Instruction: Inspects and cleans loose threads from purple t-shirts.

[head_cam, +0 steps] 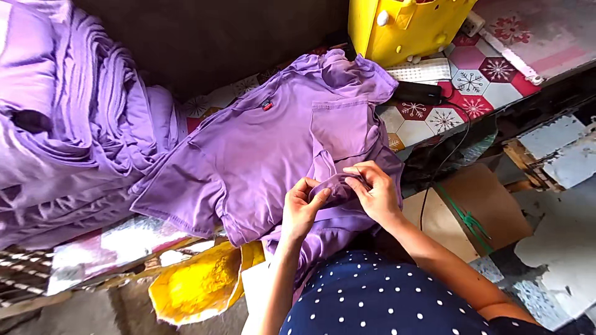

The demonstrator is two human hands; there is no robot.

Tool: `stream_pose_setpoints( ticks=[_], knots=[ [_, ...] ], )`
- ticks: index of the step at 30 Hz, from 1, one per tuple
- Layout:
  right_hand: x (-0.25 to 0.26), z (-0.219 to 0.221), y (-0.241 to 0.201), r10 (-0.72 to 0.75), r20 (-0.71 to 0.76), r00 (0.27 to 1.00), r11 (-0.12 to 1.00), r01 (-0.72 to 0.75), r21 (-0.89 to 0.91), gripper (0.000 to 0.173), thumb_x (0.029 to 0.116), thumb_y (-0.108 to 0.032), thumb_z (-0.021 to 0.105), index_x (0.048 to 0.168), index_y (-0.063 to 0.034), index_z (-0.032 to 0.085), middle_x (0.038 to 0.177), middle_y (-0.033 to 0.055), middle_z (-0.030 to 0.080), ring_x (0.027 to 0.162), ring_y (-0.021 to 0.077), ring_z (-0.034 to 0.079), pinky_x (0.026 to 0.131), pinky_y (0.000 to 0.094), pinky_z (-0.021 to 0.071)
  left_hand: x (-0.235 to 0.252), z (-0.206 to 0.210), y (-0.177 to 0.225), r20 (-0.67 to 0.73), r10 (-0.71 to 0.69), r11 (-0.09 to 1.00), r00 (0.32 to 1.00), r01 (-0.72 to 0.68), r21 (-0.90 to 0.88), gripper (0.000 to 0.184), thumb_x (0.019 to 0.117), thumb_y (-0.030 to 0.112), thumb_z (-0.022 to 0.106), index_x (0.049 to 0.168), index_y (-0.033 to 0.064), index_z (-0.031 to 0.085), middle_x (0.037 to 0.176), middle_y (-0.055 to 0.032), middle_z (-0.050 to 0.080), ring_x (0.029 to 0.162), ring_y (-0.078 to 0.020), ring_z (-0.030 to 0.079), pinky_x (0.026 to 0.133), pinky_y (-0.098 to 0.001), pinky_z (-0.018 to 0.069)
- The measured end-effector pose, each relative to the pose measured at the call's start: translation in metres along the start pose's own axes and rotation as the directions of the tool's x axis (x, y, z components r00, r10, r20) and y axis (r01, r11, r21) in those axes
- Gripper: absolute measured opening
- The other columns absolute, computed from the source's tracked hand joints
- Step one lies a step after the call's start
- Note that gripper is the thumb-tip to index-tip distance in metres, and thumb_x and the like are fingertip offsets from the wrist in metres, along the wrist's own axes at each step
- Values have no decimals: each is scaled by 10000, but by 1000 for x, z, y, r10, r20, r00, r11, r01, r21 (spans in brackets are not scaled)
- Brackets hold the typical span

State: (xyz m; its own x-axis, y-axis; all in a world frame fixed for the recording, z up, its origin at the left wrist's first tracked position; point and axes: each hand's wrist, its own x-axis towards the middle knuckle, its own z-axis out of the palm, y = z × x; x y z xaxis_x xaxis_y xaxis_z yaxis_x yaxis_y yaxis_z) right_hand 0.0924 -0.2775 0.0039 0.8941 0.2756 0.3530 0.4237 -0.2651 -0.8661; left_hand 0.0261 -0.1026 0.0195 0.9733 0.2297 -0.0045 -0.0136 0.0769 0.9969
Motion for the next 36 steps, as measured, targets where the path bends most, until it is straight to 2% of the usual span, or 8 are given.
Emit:
stream_pose_setpoints(
  ticks=[3,9,13,16,21,25,30,36],
  knots=[
    [1,-6,-22,-41,-7,999,992,42,117,96,911,-79,732,954,-1,766,989,62,728,888,27,685,780,165,572,-6,6,8,-22,126,987,992,-123,103,121,884,4,699,961,87,655,828,42,724,742,-38,688,702,-229,588],
    [6,-6,-28,-39,94,995,998,43,-35,112,899,-133,743,856,-30,756,870,48,715,768,46,657,702,197,545,-8,10,7,81,360,852,929,-363,378,69,858,17,687,925,6,699,898,-15,737,792,6,671,733,-166,558],
    [8,-8,-27,41,230,972,987,-75,144,127,957,-101,614,878,-21,672,777,-1,594,672,6,542,626,161,466,-12,9,3,58,355,882,933,-355,310,97,900,-21,633,965,32,585,893,-4,725,838,-13,691,766,-194,571],
    [6,-2,-28,86,281,956,902,-194,386,119,985,-61,545,887,-64,612,729,-83,538,619,-60,477,589,118,411,-11,8,2,-1,341,904,940,-328,275,138,921,-51,602,979,-10,721,922,9,740,817,27,663,760,-157,556],
    [2,9,-27,-99,193,976,967,49,249,137,976,-91,589,892,1,647,802,24,586,717,18,551,659,160,473,-13,7,-3,44,382,897,923,-382,223,109,905,13,695,992,-26,746,981,-32,755,878,-20,702,800,-194,594],
    [9,5,-30,-84,246,966,972,24,234,160,986,-108,608,895,5,676,810,27,605,720,12,565,663,149,480,-11,8,-8,9,386,887,922,-374,271,79,900,-3,687,949,-31,743,938,-25,753,847,2,692,789,-174,580],
    [37,-31,-8,-155,528,835,986,161,35,511,1051,-521,443,964,-71,668,761,-20,580,679,51,552,611,254,475,-5,4,-5,1,385,840,923,-351,415,87,979,25,583,967,-6,663,816,53,683,745,79,611,718,-114,516],
    [49,-37,-5,-239,693,680,924,378,-52,511,1055,-477,456,897,-51,688,669,38,590,622,164,602,551,358,462,1,6,-10,87,493,756,866,-476,449,119,1030,67,541,985,-6,622,813,-9,662,758,36,620,747,-133,518]
  ],
)
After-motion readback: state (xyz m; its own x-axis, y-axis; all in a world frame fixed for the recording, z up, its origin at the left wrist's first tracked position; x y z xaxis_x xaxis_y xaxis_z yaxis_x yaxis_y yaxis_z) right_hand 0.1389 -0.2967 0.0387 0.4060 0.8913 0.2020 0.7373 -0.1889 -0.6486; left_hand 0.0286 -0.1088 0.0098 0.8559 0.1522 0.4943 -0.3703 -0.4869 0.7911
